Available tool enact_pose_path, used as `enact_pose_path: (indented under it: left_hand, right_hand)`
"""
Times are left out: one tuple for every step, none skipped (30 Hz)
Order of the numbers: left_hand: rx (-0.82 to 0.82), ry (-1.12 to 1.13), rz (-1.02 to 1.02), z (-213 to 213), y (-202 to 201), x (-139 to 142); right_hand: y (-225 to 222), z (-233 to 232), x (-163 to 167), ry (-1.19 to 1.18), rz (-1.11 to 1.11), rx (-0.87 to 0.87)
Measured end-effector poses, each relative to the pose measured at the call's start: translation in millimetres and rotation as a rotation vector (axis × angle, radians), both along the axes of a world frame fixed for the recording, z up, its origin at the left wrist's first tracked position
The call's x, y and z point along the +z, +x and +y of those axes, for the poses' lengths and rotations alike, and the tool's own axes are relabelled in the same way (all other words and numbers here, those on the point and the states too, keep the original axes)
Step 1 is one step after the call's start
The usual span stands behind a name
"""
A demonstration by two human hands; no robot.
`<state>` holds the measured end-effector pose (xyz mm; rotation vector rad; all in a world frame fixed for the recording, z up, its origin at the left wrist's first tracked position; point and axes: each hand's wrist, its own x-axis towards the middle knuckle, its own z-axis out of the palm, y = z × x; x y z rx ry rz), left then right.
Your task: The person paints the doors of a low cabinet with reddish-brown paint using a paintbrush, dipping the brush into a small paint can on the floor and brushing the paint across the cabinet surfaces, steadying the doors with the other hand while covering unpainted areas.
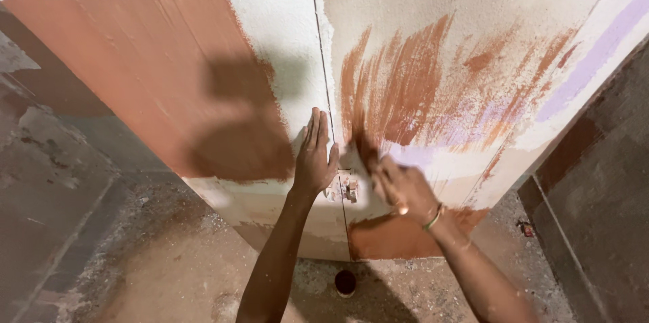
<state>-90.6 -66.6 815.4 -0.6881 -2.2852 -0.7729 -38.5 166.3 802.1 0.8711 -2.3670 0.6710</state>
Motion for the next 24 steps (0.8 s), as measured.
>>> enact_pose_path:
  left_hand:
    - [0.003, -0.014, -0.009, -2.1, -1.0, 0.2]
    - [0.009, -0.026, -0.016, -3.5, -2.1, 0.9]
    - [0.018, -0.01, -0.04, -4.3, -2.6, 1.6]
    - [0.022, 0.003, -0.069, -4.4, -2.7, 2.3]
    - [0.026, 0.015, -0.096, -4.2, -2.9, 3.2]
    - [0.007, 0.034, -0.082, -4.1, -2.7, 4.0]
    - [-0.01, 0.054, -0.066, -3.8, -2.7, 5.0]
    - [-0.026, 0.07, -0.057, -3.9, -2.2, 5.5]
    - [-0.015, 0.049, -0.063, -4.1, -1.7, 5.9]
    - [-0.003, 0.03, -0.065, -4.4, -1.6, 6.4]
    - [0.01, 0.012, -0.062, -5.0, -1.6, 6.8]
    - [0.017, 0.002, -0.062, -5.7, -1.2, 6.9]
    - [0.023, -0.009, -0.067, -6.5, -1.0, 6.9]
    - [0.03, -0.018, -0.073, -7.3, -0.6, 6.6]
    - [0.035, -0.017, -0.092, -7.8, -0.5, 6.5]
    - [0.037, -0.017, -0.113, -8.2, -0.5, 6.3]
    - [0.04, -0.018, -0.132, -8.5, -0.5, 6.2]
    - [0.043, -0.029, -0.12, -8.6, -0.9, 6.3]
    - [0.047, -0.039, -0.109, -8.5, -1.3, 6.4]
    - [0.05, -0.051, -0.101, -8.4, -1.6, 6.4]
    - [0.05, -0.049, -0.104, -8.3, -1.5, 6.3]
    - [0.05, -0.047, -0.106, -8.0, -1.8, 6.3]
    - [0.051, -0.042, -0.102, -7.8, -1.9, 6.3]
    - [0.059, -0.038, -0.096, -7.5, -2.1, 6.4]
  right_hand:
    - [1.4, -2.3, -14.5, 0.004, -0.18, 0.011]
    - [1.9, -5.1, -26.3, 0.011, -0.357, 0.022]
    - [3.2, -7.4, -34.4, 0.016, -0.54, 0.032]
    - [3.1, -10.1, -38.0, -0.011, -0.509, 0.051]
    - [3.3, -12.2, -37.4, -0.039, -0.474, 0.068]
    - [2.4, -14.4, -32.1, -0.062, -0.434, 0.085]
    - [0.5, -16.6, -22.8, -0.052, -0.297, 0.045]
    - [-1.7, -18.6, -10.5, -0.046, -0.166, 0.006]
    - [-5.5, -21.2, 4.3, -0.042, -0.039, -0.034]
    - [-7.1, -22.2, 19.0, -0.106, 0.124, -0.02]
    - [-9.0, -23.3, 33.7, -0.168, 0.292, -0.004]
    - [-9.6, -24.2, 46.4, -0.232, 0.46, 0.011]
    - [-9.0, -25.0, 56.5, -0.254, 0.528, 0.03]
    - [-8.9, -26.7, 63.8, -0.274, 0.594, 0.053]
    - [-7.0, -27.8, 67.2, -0.294, 0.66, 0.076]
    - [-6.2, -30.3, 67.2, -0.284, 0.618, 0.077]
    - [-4.0, -32.1, 63.6, -0.273, 0.577, 0.079]
    - [-2.6, -34.7, 57.1, -0.259, 0.538, 0.084]
    - [-1.4, -37.1, 48.5, -0.156, 0.412, 0.05]
    - [0.3, -38.8, 37.8, -0.055, 0.283, 0.015]
    - [1.5, -40.6, 26.7, 0.044, 0.151, -0.022]
    - [3.0, -40.7, 15.8, 0.041, 0.012, -0.011]
    - [4.7, -40.6, 5.7, 0.04, -0.123, 0.001]
    - [5.9, -39.7, -2.2, 0.039, -0.255, 0.014]
